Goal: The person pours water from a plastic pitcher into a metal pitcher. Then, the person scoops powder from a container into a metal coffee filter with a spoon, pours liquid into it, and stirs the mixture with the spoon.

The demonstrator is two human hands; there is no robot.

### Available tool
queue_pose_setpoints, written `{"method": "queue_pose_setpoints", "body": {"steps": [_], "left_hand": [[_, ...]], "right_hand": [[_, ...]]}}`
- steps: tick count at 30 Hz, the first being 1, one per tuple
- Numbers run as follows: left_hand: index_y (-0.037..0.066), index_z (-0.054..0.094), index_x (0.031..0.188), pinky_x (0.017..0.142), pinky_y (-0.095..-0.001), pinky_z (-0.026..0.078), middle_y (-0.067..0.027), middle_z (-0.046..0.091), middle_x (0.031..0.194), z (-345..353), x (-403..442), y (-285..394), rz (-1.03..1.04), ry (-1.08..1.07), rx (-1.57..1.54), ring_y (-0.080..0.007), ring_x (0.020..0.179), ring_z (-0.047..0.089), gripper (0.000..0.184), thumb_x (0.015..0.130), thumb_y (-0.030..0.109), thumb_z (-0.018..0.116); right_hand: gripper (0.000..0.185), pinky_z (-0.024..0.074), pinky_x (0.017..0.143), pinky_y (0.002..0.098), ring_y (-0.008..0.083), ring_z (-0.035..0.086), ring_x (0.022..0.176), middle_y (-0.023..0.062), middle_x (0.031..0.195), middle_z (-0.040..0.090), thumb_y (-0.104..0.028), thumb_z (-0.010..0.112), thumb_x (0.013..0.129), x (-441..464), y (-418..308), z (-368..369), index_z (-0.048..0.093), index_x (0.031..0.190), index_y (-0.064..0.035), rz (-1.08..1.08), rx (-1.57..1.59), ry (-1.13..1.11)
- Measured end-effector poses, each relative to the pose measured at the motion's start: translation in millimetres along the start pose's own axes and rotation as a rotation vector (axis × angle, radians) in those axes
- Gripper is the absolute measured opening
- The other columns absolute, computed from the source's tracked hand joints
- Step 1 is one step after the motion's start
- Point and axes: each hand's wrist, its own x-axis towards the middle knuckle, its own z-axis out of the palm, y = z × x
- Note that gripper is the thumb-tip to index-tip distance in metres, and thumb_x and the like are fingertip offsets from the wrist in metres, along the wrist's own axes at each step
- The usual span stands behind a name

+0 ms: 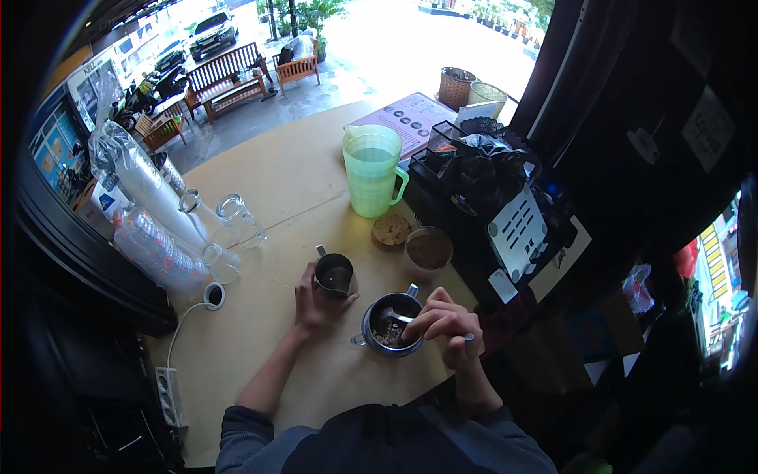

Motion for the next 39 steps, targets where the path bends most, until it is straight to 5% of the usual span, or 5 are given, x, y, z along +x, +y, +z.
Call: {"method": "queue_pose_setpoints", "body": {"steps": [8,13,15,24,39], "left_hand": [[0.001,0.035,0.124,0.097,-0.0423,0.037,-0.0180,0.037,0.127,-7.4,-27.0,12.5,-0.102,0.134,0.099,-0.0292,0.115,0.041,0.082,0.064,0.026,0.083],[0.000,0.032,0.132,0.096,-0.0415,0.037,-0.0182,0.039,0.127,-7.8,-48.4,16.1,0.258,0.107,-0.334,-0.0296,0.114,0.042,0.081,0.073,0.035,0.075],[0.000,0.032,0.132,0.098,-0.0397,0.038,-0.0189,0.041,0.130,-1.1,-42.0,50.4,0.431,-0.224,-0.358,-0.0296,0.118,0.045,0.084,0.069,0.029,0.079],[0.002,0.053,0.119,0.093,-0.0330,0.045,-0.0114,0.059,0.114,17.6,-32.1,66.0,0.169,-0.433,-0.458,-0.0225,0.106,0.058,0.073,0.055,0.017,0.085],[0.000,0.051,0.121,0.095,-0.0319,0.043,-0.0098,0.058,0.116,7.7,1.3,55.2,0.214,-0.731,-0.572,-0.0196,0.108,0.057,0.077,0.055,0.018,0.085]], "right_hand": [[0.048,0.0347,0.066,0.0338,0.0177,0.049,0.054,0.0140,0.071,0.066,-0.042,0.034,0.098,-4.2,3.4,-1.8,0.051,0.072,-0.0055,0.033,0.084,0.023],[0.048,0.0351,0.066,0.0331,0.0173,0.048,0.055,0.0150,0.074,0.067,-0.044,0.034,0.098,-7.4,2.0,-10.1,0.051,0.074,-0.0053,0.100,0.171,-0.042],[0.049,0.0352,0.066,0.0330,0.0173,0.048,0.056,0.0144,0.073,0.066,-0.045,0.034,0.097,-10.5,6.5,-12.4,0.051,0.074,-0.0053,0.084,0.128,-0.002],[0.056,0.0373,0.068,0.0328,0.0202,0.048,0.060,0.0113,0.063,0.062,-0.052,0.034,0.095,3.1,5.2,-19.2,0.047,0.068,-0.0050,0.185,0.183,0.048],[0.057,0.0347,0.059,0.0305,0.0182,0.048,0.056,0.0113,0.065,0.063,-0.055,0.038,0.092,14.0,9.8,-12.7,0.050,0.068,-0.0054,0.228,0.336,-0.070]]}}
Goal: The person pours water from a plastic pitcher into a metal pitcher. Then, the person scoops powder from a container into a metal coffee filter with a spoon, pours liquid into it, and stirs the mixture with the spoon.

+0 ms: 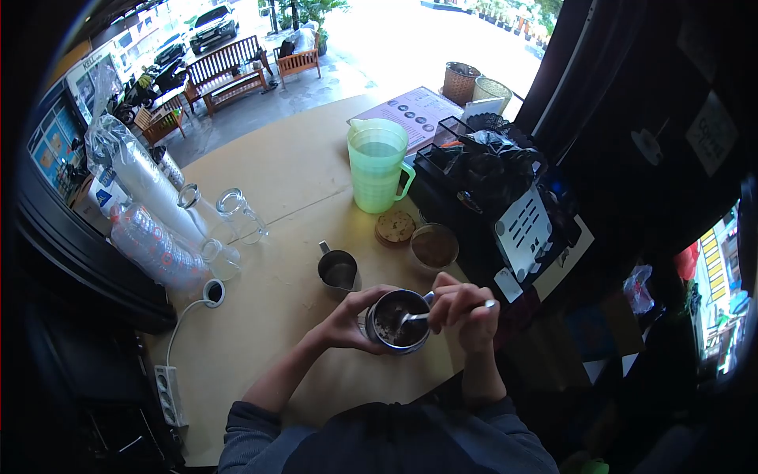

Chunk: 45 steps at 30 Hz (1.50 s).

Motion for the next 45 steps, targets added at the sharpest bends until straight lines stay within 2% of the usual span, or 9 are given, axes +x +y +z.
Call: {"method": "queue_pose_setpoints", "body": {"steps": [8,12,18,20,29,32,36,40,45], "left_hand": [[0.001,0.050,0.122,0.095,-0.0331,0.043,-0.0107,0.057,0.118,2.9,-0.9,-3.8,0.016,0.033,0.011,-0.0205,0.108,0.056,0.078,0.055,0.018,0.085],[0.002,0.048,0.123,0.091,-0.0340,0.046,-0.0125,0.056,0.116,34.6,-8.0,2.0,0.012,0.334,0.200,-0.0244,0.108,0.057,0.079,0.055,0.017,0.085],[0.004,0.040,0.122,0.087,-0.0407,0.047,-0.0163,0.050,0.114,62.6,-7.5,8.3,0.046,0.583,0.447,-0.0337,0.105,0.053,0.080,0.056,0.015,0.084],[0.004,0.038,0.121,0.087,-0.0417,0.047,-0.0167,0.049,0.115,64.4,-6.9,7.6,0.052,0.591,0.483,-0.0346,0.104,0.053,0.080,0.056,0.015,0.084],[0.003,0.036,0.124,0.089,-0.0421,0.044,-0.0182,0.042,0.118,76.4,-8.7,6.5,0.044,0.666,0.607,-0.0339,0.108,0.048,0.092,0.052,0.023,0.090],[0.002,0.035,0.126,0.094,-0.0432,0.038,-0.0209,0.038,0.120,73.0,-15.5,-7.2,0.171,0.742,0.513,-0.0347,0.112,0.044,0.087,0.064,0.041,0.082],[-0.001,0.037,0.126,0.101,-0.0423,0.025,-0.0215,0.037,0.126,13.3,-30.6,-33.8,0.308,1.015,0.624,-0.0345,0.118,0.037,0.070,0.087,0.058,0.040],[-0.003,0.050,0.115,0.094,-0.0341,0.036,-0.0152,0.053,0.112,-77.1,-11.9,-41.3,0.078,0.959,0.270,-0.0215,0.108,0.049,0.038,0.096,0.027,0.038],[-0.001,0.057,0.095,0.075,-0.0241,0.043,-0.0054,0.059,0.085,-97.3,3.0,-66.1,-0.097,0.690,0.077,-0.0116,0.081,0.056,0.022,0.094,0.019,0.047]], "right_hand": [[0.052,0.0412,0.051,0.0308,0.0185,0.053,0.049,0.0137,0.064,0.063,-0.048,0.040,0.094,5.9,-10.0,13.8,0.052,0.073,-0.0018,-0.337,-0.573,-0.062],[0.039,0.0450,0.048,0.0277,0.0186,0.054,0.050,0.0092,0.072,0.058,-0.036,0.059,0.086,-2.4,-38.2,25.5,0.053,0.073,-0.0003,-0.405,-0.941,-0.259],[0.030,0.0464,0.045,0.0291,0.0198,0.056,0.052,0.0084,0.068,0.053,-0.024,0.063,0.083,-13.2,-30.8,24.5,0.050,0.069,-0.0017,-0.345,-0.725,-0.213],[0.039,0.0440,0.041,0.0279,0.0198,0.055,0.046,0.0094,0.063,0.055,-0.033,0.051,0.093,-6.3,-28.2,24.4,0.049,0.070,-0.0014,-0.286,-0.838,-0.066],[0.042,0.0430,0.041,0.0286,0.0201,0.056,0.049,0.0116,0.068,0.058,-0.035,0.049,0.094,0.6,-24.5,21.8,0.050,0.071,0.0004,-0.345,-0.880,-0.275],[0.035,0.0465,0.046,0.0294,0.0217,0.058,0.053,0.0101,0.070,0.058,-0.032,0.061,0.085,-1.9,-19.0,19.8,0.050,0.071,-0.0009,-0.343,-0.746,-0.204],[0.042,0.0449,0.042,0.0279,0.0201,0.057,0.048,0.0125,0.064,0.058,-0.033,0.047,0.095,-14.5,-13.8,10.5,0.050,0.070,0.0008,-0.321,-0.621,0.074],[0.049,0.0423,0.038,0.0247,0.0155,0.053,0.043,0.0132,0.061,0.059,-0.037,0.035,0.099,-19.9,-12.4,13.4,0.048,0.071,0.0006,-0.360,-0.535,0.249],[0.050,0.0420,0.037,0.0243,0.0155,0.053,0.042,0.0156,0.061,0.060,-0.039,0.033,0.099,-19.7,-7.7,18.7,0.048,0.073,0.0015,-0.408,-0.549,0.303]]}}
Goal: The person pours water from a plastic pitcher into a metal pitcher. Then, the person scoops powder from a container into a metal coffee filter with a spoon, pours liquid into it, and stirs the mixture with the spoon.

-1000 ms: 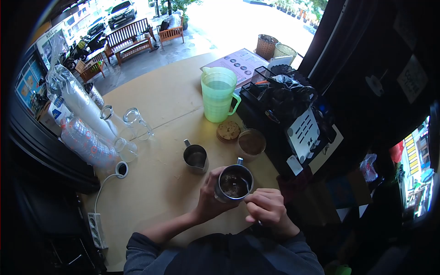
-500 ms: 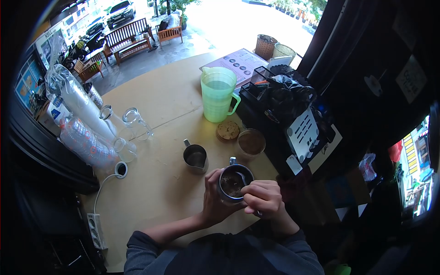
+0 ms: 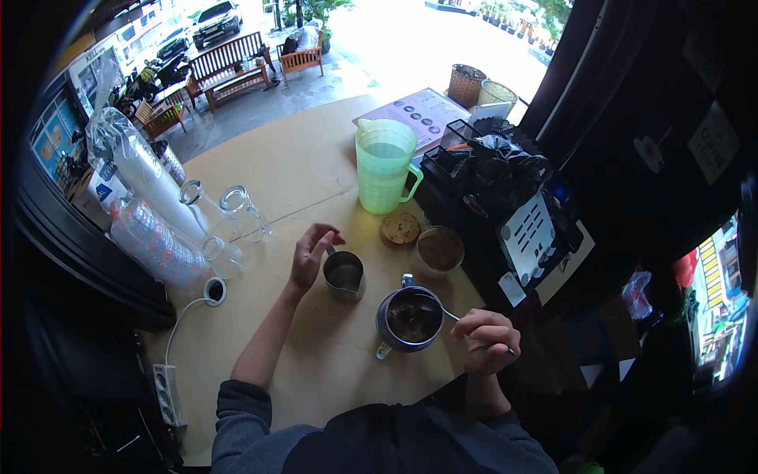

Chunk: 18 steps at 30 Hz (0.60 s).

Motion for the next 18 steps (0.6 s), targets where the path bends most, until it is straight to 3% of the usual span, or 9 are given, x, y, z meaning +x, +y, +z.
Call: {"method": "queue_pose_setpoints", "body": {"steps": [1,2,5,8,18], "left_hand": [[0.000,0.058,0.087,0.068,-0.0220,0.043,-0.0014,0.059,0.076,1.3,1.7,-8.3,-0.101,-0.094,-0.062,-0.0086,0.072,0.055,0.020,0.093,0.018,0.050],[0.005,0.056,0.071,0.053,-0.0196,0.037,0.0034,0.051,0.062,7.3,3.3,-17.6,-0.097,-0.048,-0.106,-0.0040,0.057,0.046,0.024,0.092,0.016,0.054],[0.010,0.051,0.059,0.043,-0.0195,0.028,0.0055,0.043,0.054,9.3,2.7,-27.7,-0.264,-0.021,-0.305,-0.0021,0.047,0.037,0.031,0.088,0.013,0.058],[0.014,0.044,0.052,0.038,-0.0205,0.022,0.0069,0.038,0.048,15.1,0.9,-13.6,-0.324,0.040,-0.428,-0.0007,0.040,0.030,0.037,0.085,0.011,0.059],[0.015,0.039,0.048,0.036,-0.0215,0.021,0.0072,0.036,0.046,16.7,-3.7,2.1,-0.295,0.104,-0.419,-0.0009,0.038,0.028,0.040,0.083,0.009,0.058]], "right_hand": [[0.050,0.0421,0.037,0.0243,0.0160,0.053,0.042,0.0166,0.061,0.060,-0.039,0.033,0.099,-1.9,1.1,0.3,0.048,0.075,0.0019,0.004,0.018,0.014],[0.050,0.0422,0.037,0.0243,0.0165,0.054,0.042,0.0175,0.061,0.060,-0.039,0.033,0.099,-3.7,1.9,0.4,0.048,0.076,0.0023,0.009,0.037,0.027],[0.051,0.0403,0.038,0.0256,0.0181,0.051,0.041,0.0161,0.057,0.056,-0.045,0.027,0.099,-10.5,0.9,-0.4,0.043,0.076,-0.0024,0.077,0.027,0.054],[0.050,0.0404,0.038,0.0258,0.0182,0.051,0.041,0.0164,0.058,0.056,-0.045,0.027,0.099,-14.8,-1.2,-2.8,0.043,0.077,-0.0023,0.098,0.050,0.056],[0.049,0.0439,0.038,0.0257,0.0184,0.053,0.042,0.0228,0.063,0.059,-0.040,0.030,0.099,-21.3,2.3,-5.7,0.045,0.082,0.0029,0.077,0.140,0.081]]}}
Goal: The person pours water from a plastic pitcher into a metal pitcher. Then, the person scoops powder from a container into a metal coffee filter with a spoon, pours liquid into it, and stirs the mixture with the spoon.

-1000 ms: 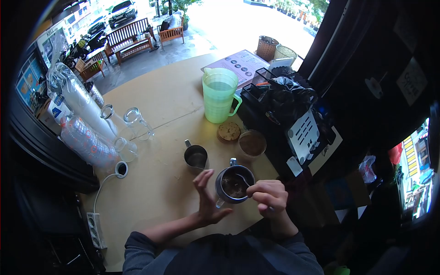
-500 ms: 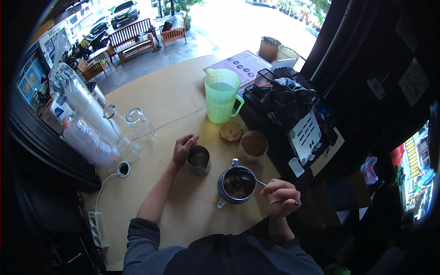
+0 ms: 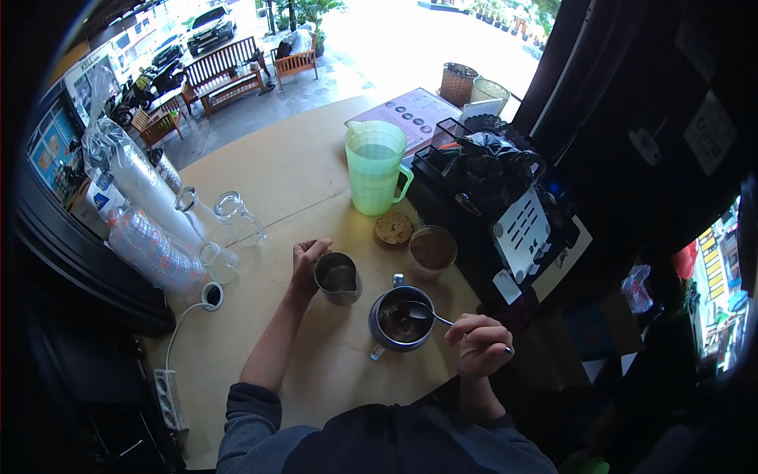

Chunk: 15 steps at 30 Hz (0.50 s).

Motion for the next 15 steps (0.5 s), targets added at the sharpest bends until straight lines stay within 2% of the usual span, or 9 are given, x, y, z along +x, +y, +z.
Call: {"method": "queue_pose_setpoints", "body": {"steps": [7,8,15], "left_hand": [[0.012,0.045,0.048,0.036,-0.0209,0.022,0.0062,0.040,0.045,47.9,-12.5,64.8,0.071,-0.007,0.063,-0.0007,0.037,0.030,0.037,0.082,0.009,0.060],[0.012,0.045,0.048,0.036,-0.0208,0.022,0.0061,0.040,0.046,54.5,-14.4,69.6,0.067,-0.009,0.075,-0.0004,0.038,0.031,0.037,0.081,0.009,0.061],[0.012,0.045,0.047,0.036,-0.0210,0.023,0.0053,0.041,0.045,77.5,-22.5,83.9,0.122,-0.064,0.221,-0.0010,0.037,0.031,0.038,0.081,0.007,0.062]], "right_hand": [[0.050,0.0431,0.039,0.0265,0.0194,0.053,0.042,0.0214,0.063,0.058,-0.043,0.029,0.099,-3.2,-1.7,1.9,0.045,0.081,0.0006,0.049,0.007,0.023],[0.050,0.0423,0.040,0.0270,0.0201,0.052,0.042,0.0203,0.064,0.057,-0.046,0.030,0.098,-4.0,-2.3,2.3,0.045,0.079,-0.0017,0.086,0.001,0.035],[0.050,0.0422,0.039,0.0275,0.0204,0.052,0.042,0.0209,0.064,0.057,-0.046,0.031,0.098,-3.0,-4.8,2.8,0.045,0.079,-0.0016,0.092,0.000,0.049]]}}
